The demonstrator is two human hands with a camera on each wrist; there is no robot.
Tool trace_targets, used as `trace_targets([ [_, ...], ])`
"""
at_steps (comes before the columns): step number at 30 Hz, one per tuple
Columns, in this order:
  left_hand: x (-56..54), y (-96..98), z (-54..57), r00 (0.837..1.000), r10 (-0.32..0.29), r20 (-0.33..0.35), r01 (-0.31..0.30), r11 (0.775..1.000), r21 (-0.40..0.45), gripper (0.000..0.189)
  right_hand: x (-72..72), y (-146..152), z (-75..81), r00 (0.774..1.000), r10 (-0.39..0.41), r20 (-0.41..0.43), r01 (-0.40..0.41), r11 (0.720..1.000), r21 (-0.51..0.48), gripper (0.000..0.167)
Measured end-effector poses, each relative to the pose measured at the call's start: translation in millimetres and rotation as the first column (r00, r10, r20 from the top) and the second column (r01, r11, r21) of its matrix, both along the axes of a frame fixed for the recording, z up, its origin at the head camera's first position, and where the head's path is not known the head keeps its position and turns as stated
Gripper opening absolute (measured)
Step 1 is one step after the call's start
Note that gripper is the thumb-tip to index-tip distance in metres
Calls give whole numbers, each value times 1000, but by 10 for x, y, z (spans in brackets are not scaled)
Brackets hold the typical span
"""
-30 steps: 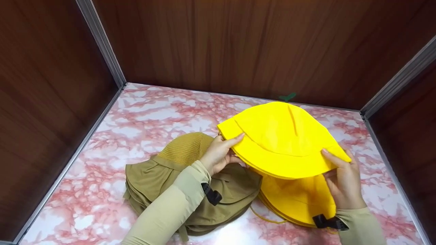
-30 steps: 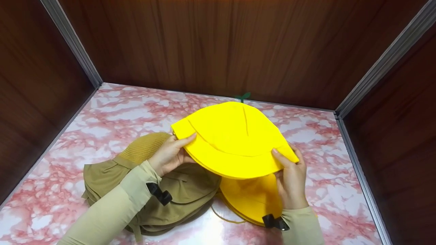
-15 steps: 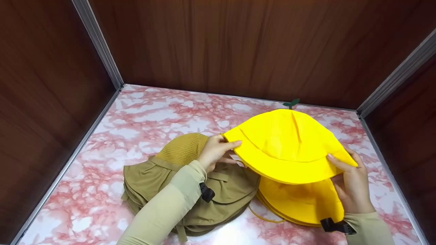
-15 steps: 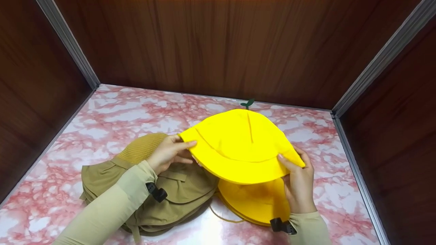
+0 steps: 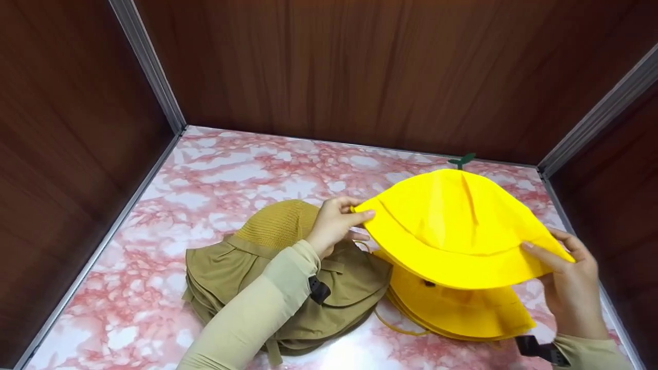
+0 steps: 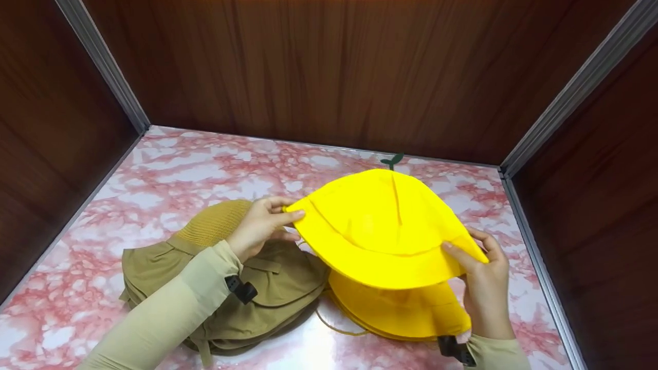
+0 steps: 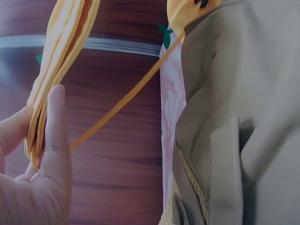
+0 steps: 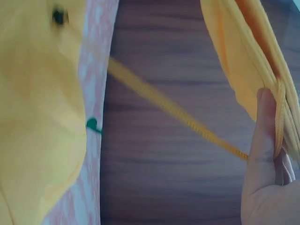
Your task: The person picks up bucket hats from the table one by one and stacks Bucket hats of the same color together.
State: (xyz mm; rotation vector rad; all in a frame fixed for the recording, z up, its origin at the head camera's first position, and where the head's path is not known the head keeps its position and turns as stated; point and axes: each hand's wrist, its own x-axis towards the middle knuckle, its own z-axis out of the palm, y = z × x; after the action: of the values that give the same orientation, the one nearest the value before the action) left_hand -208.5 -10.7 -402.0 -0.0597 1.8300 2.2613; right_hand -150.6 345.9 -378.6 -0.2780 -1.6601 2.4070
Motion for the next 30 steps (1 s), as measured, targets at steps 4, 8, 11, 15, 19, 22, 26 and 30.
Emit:
trace_targets([
  [4,47,65,-8,996,-37,-82,28,994,-106,31,51,122,-10,999,-12,40,10,999,49,28],
  [8,70,115,-35,978,-71,-197,14,960,-279,26,101,233,-54,993,-46,111,27,985,169,27],
  [11,83,144,-63,954,-97,-284,-30,911,-412,24,143,296,-115,982,-92,166,43,959,280,26],
  [15,115,190,-94,932,-138,-335,-65,846,-528,22,218,368,-213,969,-122,216,45,943,330,25],
  [19,154,240,-134,925,-187,-331,-65,780,-622,21,283,415,-300,956,-171,237,85,938,335,24],
  [22,177,272,-181,922,-221,-317,-64,722,-689,21,323,440,-373,946,-197,258,103,935,339,23],
  [26,184,317,-244,925,-253,-282,-51,654,-755,20,366,484,-488,930,-203,308,85,931,354,25],
  [30,172,375,-293,928,-294,-231,-17,583,-812,21,390,512,-609,915,-224,337,71,909,411,24],
])
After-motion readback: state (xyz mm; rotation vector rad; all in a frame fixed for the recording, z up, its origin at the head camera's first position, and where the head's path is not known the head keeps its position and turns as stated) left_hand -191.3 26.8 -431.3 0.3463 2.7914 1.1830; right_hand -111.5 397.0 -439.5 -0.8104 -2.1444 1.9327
